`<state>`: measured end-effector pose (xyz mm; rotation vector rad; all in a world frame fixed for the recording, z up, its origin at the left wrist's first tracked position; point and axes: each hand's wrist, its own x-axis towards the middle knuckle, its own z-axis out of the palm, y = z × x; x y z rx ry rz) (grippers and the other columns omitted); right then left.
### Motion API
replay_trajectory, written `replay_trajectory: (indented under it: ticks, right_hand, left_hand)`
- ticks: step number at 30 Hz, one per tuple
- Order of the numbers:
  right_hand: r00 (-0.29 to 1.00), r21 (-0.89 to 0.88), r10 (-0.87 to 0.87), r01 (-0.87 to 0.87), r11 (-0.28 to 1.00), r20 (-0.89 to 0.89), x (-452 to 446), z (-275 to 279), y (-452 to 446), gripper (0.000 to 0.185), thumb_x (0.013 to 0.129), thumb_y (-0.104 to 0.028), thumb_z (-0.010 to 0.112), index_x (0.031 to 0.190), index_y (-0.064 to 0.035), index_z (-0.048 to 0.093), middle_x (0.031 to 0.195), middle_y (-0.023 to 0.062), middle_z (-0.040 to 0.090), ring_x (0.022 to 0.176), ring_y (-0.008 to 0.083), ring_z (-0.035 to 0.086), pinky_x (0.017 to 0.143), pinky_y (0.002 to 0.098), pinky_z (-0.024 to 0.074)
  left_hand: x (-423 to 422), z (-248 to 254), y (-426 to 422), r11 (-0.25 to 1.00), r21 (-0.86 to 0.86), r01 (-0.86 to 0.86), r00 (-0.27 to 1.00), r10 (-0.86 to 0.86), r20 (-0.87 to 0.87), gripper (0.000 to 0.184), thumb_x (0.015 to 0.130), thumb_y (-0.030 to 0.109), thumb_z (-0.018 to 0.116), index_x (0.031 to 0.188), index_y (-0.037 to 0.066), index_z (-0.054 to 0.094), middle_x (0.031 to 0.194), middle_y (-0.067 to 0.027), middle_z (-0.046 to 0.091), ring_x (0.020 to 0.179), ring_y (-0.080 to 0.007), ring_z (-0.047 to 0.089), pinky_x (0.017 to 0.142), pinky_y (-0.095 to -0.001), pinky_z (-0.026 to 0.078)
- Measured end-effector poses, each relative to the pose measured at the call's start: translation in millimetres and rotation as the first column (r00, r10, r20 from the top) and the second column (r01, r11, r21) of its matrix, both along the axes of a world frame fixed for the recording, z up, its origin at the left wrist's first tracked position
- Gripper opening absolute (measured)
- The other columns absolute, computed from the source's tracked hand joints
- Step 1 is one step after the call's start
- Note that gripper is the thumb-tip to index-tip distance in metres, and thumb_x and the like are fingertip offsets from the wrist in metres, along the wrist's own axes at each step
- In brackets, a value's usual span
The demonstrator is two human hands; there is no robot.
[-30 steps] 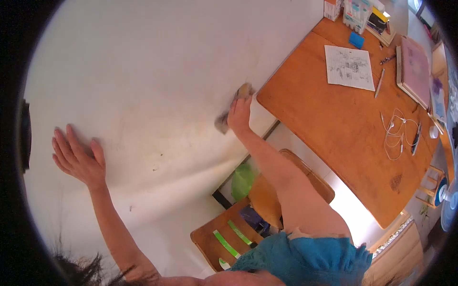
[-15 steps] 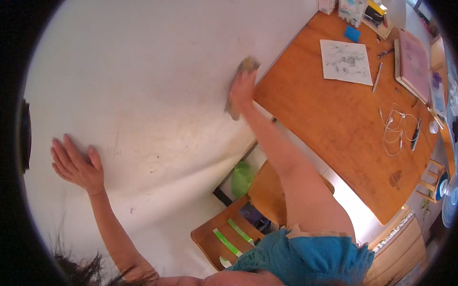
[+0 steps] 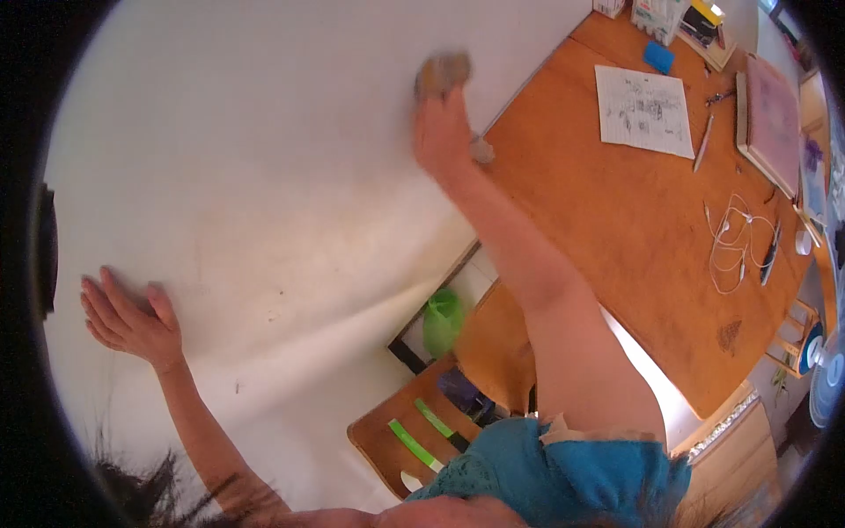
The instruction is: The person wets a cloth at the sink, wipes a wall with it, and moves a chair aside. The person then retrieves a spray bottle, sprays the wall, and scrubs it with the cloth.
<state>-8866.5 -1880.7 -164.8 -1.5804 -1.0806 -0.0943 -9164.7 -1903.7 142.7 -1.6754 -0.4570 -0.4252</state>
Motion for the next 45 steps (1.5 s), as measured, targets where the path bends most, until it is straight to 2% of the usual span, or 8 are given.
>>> replay_trajectory:
  ticks: [12, 16, 20, 22, 31, 37, 38, 45]
  right_hand:
    - [0.969, 0.093, -0.152, 0.172, 0.981, -0.196, -16, -2, 6, 0.028, 0.079, 0.002, 0.044, 0.106, 0.0089, 0.046, 0.114, 0.0291, 0.037, 0.102, 0.0419, 0.042, 0.086, 0.0434, 0.0377]
    - [0.87, -0.332, -0.062, -0.119, 0.936, -0.489, -50, -24, -21, 0.033, 0.085, -0.007, 0.042, 0.115, 0.0063, 0.042, 0.114, 0.0219, 0.045, 0.101, 0.0382, 0.046, 0.089, 0.0423, 0.037]
    - [0.044, 0.415, 0.49, -0.47, 0.779, -0.87, -28, -39, -60, 0.04, 0.084, -0.015, 0.048, 0.12, -0.0001, 0.043, 0.112, 0.0173, 0.052, 0.102, 0.0348, 0.05, 0.089, 0.043, 0.0386]
    - [-0.621, 0.832, 0.596, -0.177, 0.526, -0.509, -20, 8, -125, 0.042, 0.083, -0.02, 0.051, 0.121, -0.0027, 0.044, 0.109, 0.0149, 0.055, 0.101, 0.0328, 0.052, 0.087, 0.0437, 0.0407]
    - [-0.559, 0.734, 0.478, -0.47, 0.49, -0.677, -22, 76, -340, 0.043, 0.086, -0.026, 0.048, 0.12, -0.0016, 0.045, 0.114, 0.0142, 0.054, 0.104, 0.0316, 0.054, 0.091, 0.043, 0.0428]
    - [-0.418, 0.606, 0.447, -0.631, 0.484, -0.791, -65, 112, -502, 0.036, 0.087, -0.019, 0.049, 0.12, -0.004, 0.046, 0.114, 0.0095, 0.055, 0.101, 0.0224, 0.055, 0.089, 0.0368, 0.043]
    - [-0.363, 0.551, 0.438, -0.699, 0.455, -0.822, -71, 115, -524, 0.037, 0.087, -0.019, 0.05, 0.121, -0.0045, 0.046, 0.114, 0.009, 0.055, 0.101, 0.0215, 0.055, 0.089, 0.0359, 0.0427]
    - [-0.274, 0.438, 0.41, -0.811, 0.388, -0.87, -71, 139, -626, 0.041, 0.087, -0.005, 0.046, 0.128, -0.0059, 0.04, 0.118, 0.0057, 0.051, 0.108, 0.0188, 0.05, 0.093, 0.0331, 0.039]
  left_hand:
    - [-2, 2, -3, 0.999, -0.034, -0.007, 1.0, 0.007, -0.01, 0.053, 0.09, 0.042, 0.036, 0.129, 0.007, 0.043, 0.135, -0.0143, 0.038, 0.126, -0.029, 0.033, 0.106, -0.0422, 0.014]
    - [-9, -2, -5, 0.994, -0.097, -0.051, 0.994, 0.06, 0.087, 0.052, 0.089, 0.044, 0.035, 0.128, 0.011, 0.046, 0.136, -0.0135, 0.038, 0.127, -0.0299, 0.031, 0.106, -0.0456, 0.01]
    - [-1, -3, -27, 0.932, -0.315, -0.177, 0.959, 0.235, 0.158, 0.059, 0.08, 0.03, 0.051, 0.134, 0.013, 0.036, 0.142, -0.0119, 0.027, 0.131, -0.0301, 0.023, 0.106, -0.0495, 0.007]
    - [17, -5, -63, 0.854, -0.506, -0.116, 0.952, 0.242, 0.19, 0.066, 0.073, 0.019, 0.058, 0.134, 0.011, 0.035, 0.142, -0.0127, 0.026, 0.132, -0.032, 0.021, 0.105, -0.0502, 0.012]
    - [13, -107, -266, 0.012, -0.968, 0.249, 0.92, 0.308, 0.24, 0.065, 0.079, 0.022, 0.06, 0.134, 0.003, 0.03, 0.132, -0.0172, 0.039, 0.121, -0.0324, 0.037, 0.102, -0.04, 0.028]
    - [29, -187, -428, -0.721, -0.213, 0.659, 0.736, 0.562, 0.377, 0.069, 0.081, 0.034, 0.064, 0.133, 0.003, 0.032, 0.135, -0.0107, 0.034, 0.12, -0.0218, 0.038, 0.102, -0.0351, 0.028]
    - [32, -194, -457, -0.742, 0.104, 0.662, 0.653, 0.639, 0.406, 0.068, 0.081, 0.033, 0.064, 0.133, 0.003, 0.032, 0.128, -0.0104, 0.042, 0.116, -0.0199, 0.041, 0.099, -0.0342, 0.032]
    - [25, -189, -569, -0.666, 0.176, 0.725, 0.626, 0.743, 0.235, 0.055, 0.081, 0.023, 0.065, 0.127, 0.004, 0.041, 0.113, -0.0052, 0.053, 0.104, -0.0149, 0.049, 0.093, -0.029, 0.037]
